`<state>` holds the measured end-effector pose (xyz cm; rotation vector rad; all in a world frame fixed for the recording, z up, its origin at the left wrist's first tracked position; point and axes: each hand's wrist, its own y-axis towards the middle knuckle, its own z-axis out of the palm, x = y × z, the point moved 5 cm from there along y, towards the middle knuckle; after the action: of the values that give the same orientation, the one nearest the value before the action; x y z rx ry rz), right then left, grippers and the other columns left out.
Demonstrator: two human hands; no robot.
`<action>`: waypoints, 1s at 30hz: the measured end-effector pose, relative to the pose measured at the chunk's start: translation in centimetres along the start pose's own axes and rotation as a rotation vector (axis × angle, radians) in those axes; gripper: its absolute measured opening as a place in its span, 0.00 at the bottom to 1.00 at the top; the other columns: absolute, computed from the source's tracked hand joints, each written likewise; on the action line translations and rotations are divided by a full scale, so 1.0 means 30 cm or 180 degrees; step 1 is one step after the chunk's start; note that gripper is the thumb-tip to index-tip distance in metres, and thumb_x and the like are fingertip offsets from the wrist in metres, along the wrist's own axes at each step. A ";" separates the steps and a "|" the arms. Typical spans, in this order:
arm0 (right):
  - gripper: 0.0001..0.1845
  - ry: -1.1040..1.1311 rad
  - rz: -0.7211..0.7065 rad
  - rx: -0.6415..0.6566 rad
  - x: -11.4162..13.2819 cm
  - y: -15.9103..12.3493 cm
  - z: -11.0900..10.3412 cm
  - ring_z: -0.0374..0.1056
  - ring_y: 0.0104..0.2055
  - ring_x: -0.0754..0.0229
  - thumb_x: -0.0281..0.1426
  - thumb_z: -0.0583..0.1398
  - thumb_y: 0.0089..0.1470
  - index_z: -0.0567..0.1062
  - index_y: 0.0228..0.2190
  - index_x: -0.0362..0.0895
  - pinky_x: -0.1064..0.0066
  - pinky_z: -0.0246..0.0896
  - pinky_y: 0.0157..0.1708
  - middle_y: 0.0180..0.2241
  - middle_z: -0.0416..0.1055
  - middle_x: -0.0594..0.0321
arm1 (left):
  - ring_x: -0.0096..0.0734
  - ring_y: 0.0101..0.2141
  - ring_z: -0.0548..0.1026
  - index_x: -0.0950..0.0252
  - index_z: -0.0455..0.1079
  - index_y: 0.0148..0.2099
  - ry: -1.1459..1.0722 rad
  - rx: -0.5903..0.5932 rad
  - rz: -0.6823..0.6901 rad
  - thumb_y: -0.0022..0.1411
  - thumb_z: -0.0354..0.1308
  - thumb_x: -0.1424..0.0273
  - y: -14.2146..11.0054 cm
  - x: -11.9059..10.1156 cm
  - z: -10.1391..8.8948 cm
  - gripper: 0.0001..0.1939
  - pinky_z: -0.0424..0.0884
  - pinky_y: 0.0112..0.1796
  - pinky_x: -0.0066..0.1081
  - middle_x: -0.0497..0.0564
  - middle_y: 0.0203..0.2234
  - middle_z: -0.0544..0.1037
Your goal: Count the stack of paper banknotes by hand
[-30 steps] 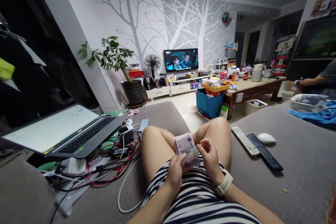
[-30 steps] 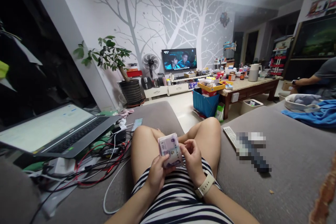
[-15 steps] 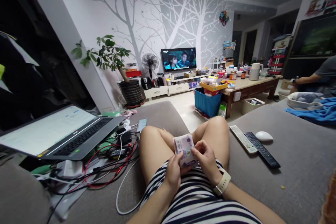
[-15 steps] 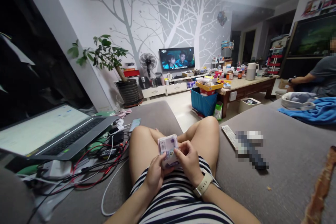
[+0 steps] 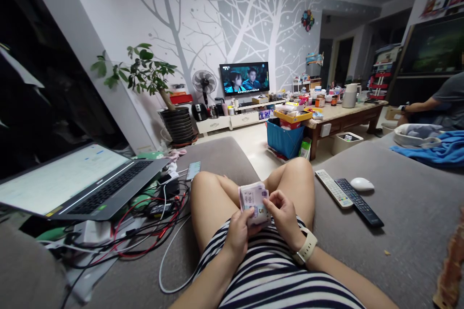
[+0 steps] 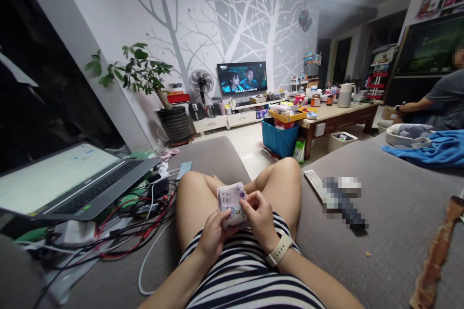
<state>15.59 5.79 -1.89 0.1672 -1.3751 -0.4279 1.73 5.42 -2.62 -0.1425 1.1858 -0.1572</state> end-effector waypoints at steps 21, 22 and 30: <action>0.16 -0.0297 -0.0323 0.0168 0.029 -0.031 0.015 0.56 0.26 0.63 0.41 0.59 0.58 0.68 0.25 0.44 0.72 0.53 0.27 0.22 0.62 0.67 | 0.39 0.33 0.81 0.71 0.74 0.44 -0.0365 -0.0145 -0.0151 0.64 0.53 0.66 0.001 0.002 -0.010 0.14 0.77 0.29 0.32 0.57 0.31 0.83; 0.16 -0.0272 -0.0319 0.0161 0.029 -0.029 0.014 0.56 0.26 0.63 0.42 0.58 0.58 0.68 0.25 0.44 0.72 0.53 0.27 0.23 0.62 0.67 | 0.39 0.33 0.81 0.71 0.74 0.44 -0.0337 -0.0136 -0.0146 0.64 0.53 0.66 0.000 0.003 -0.008 0.14 0.77 0.29 0.32 0.57 0.31 0.83; 0.16 -0.0294 -0.0235 0.0136 0.019 -0.020 0.010 0.59 0.27 0.62 0.42 0.58 0.58 0.69 0.27 0.43 0.73 0.55 0.27 0.24 0.65 0.66 | 0.39 0.34 0.81 0.70 0.74 0.44 -0.0272 -0.0187 -0.0159 0.64 0.52 0.70 0.004 0.018 -0.017 0.12 0.77 0.31 0.33 0.57 0.31 0.83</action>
<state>15.24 5.07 -1.52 0.2363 -1.4731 -0.4727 1.46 5.42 -3.31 -0.2283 1.1027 -0.1588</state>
